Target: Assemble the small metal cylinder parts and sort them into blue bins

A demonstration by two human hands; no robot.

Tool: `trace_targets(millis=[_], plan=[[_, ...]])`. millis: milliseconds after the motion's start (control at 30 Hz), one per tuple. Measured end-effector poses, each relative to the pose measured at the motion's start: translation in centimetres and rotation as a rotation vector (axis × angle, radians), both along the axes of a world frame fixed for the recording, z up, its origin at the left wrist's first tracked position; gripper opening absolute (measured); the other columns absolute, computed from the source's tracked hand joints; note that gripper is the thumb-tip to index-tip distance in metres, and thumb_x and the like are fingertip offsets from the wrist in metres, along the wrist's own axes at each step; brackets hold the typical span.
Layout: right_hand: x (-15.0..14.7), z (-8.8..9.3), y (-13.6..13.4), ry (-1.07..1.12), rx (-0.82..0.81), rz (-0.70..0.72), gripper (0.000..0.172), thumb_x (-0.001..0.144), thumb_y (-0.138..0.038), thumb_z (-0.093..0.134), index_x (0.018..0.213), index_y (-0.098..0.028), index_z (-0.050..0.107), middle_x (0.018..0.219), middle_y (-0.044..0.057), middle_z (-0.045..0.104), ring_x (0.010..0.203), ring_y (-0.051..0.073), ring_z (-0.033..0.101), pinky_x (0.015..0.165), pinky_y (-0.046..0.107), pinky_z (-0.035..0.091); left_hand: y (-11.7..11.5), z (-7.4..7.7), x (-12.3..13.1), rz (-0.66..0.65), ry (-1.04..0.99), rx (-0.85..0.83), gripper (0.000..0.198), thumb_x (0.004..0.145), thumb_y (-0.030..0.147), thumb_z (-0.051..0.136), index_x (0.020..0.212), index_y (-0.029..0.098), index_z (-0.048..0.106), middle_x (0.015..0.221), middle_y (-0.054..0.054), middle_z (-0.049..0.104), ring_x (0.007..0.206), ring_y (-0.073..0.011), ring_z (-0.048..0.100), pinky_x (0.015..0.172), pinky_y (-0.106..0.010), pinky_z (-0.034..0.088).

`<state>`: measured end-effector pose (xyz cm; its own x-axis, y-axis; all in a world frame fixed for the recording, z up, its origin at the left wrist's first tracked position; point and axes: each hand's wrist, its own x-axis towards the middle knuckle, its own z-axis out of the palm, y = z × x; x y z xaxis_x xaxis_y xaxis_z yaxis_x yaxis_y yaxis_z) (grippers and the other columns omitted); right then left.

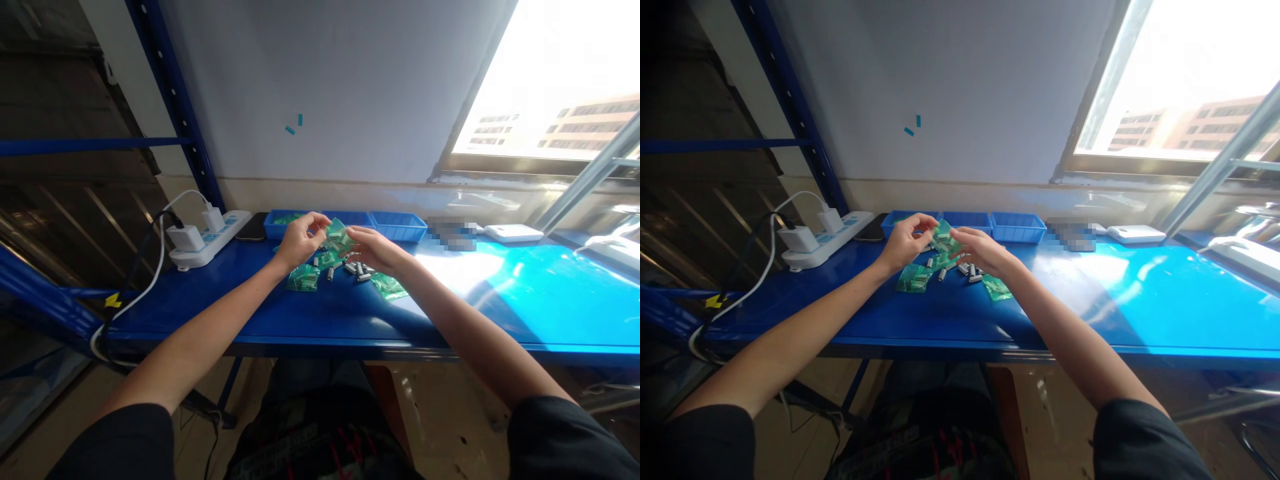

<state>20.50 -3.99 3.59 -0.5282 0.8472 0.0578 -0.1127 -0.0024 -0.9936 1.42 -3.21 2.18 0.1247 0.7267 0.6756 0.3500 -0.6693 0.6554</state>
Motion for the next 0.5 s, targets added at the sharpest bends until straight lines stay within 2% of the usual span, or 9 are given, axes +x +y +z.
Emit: trace_targets(millis=[133, 233, 300, 367, 433, 500], plan=[[-0.4, 0.5, -0.5, 0.097, -0.219, 0.051, 0.046, 0.084, -0.063, 0.050, 0.097, -0.018, 0.054, 0.088, 0.009, 0.068, 0.078, 0.023, 0.068, 0.068, 0.035, 0.056, -0.6, 0.3, 0.1, 0.052, -0.052, 0.127, 0.009, 0.080, 0.020, 0.057, 0.088, 0.017, 0.062, 0.083, -0.002, 0.063, 0.072, -0.0116, 0.057, 0.059, -0.020, 0.046], [-0.9, 0.4, -0.7, 0.083, -0.267, 0.060, 0.030, 0.089, -0.043, 0.052, 0.102, -0.016, 0.053, 0.086, 0.010, 0.069, 0.075, 0.021, 0.068, 0.067, 0.033, 0.056, -0.9, 0.5, 0.1, 0.027, -0.007, 0.195, 0.008, 0.081, 0.016, 0.056, 0.086, 0.018, 0.062, 0.086, -0.002, 0.063, 0.079, -0.0130, 0.060, 0.065, -0.022, 0.047], [-1.1, 0.3, -0.6, 0.112, -0.193, -0.037, 0.026, 0.083, -0.024, 0.058, 0.107, -0.017, 0.054, 0.083, 0.006, 0.067, 0.068, 0.016, 0.067, 0.064, 0.029, 0.055, -0.8, 0.5, 0.1, -0.003, 0.054, 0.230, 0.011, 0.079, 0.010, 0.054, 0.082, 0.017, 0.062, 0.090, -0.003, 0.062, 0.087, -0.0147, 0.061, 0.069, -0.023, 0.048], [-1.1, 0.1, -0.3, 0.144, -0.064, -0.207, 0.040, 0.073, -0.013, 0.063, 0.112, -0.020, 0.054, 0.080, 0.001, 0.065, 0.064, 0.014, 0.065, 0.062, 0.027, 0.054, -0.5, 0.3, -0.1, 0.004, 0.134, 0.242, 0.015, 0.076, 0.007, 0.052, 0.077, 0.017, 0.063, 0.096, -0.005, 0.059, 0.096, -0.0165, 0.059, 0.073, -0.025, 0.048], [-0.9, -0.1, 0.1, 0.148, 0.064, -0.338, 0.049, 0.067, -0.012, 0.067, 0.113, -0.023, 0.055, 0.080, -0.002, 0.064, 0.066, 0.014, 0.064, 0.062, 0.028, 0.054, -0.1, 0.0, -0.1, 0.043, 0.208, 0.206, 0.015, 0.075, 0.007, 0.052, 0.074, 0.017, 0.064, 0.100, -0.006, 0.056, 0.099, -0.0177, 0.058, 0.075, -0.026, 0.049], [-0.7, -0.4, 0.6, 0.119, 0.176, -0.394, 0.045, 0.064, -0.016, 0.069, 0.108, -0.022, 0.057, 0.081, -0.001, 0.065, 0.068, 0.015, 0.063, 0.061, 0.028, 0.052, 0.2, -0.3, -0.1, 0.085, 0.243, 0.141, 0.015, 0.076, 0.011, 0.053, 0.076, 0.017, 0.066, 0.100, -0.007, 0.054, 0.095, -0.0176, 0.058, 0.073, -0.026, 0.049]])
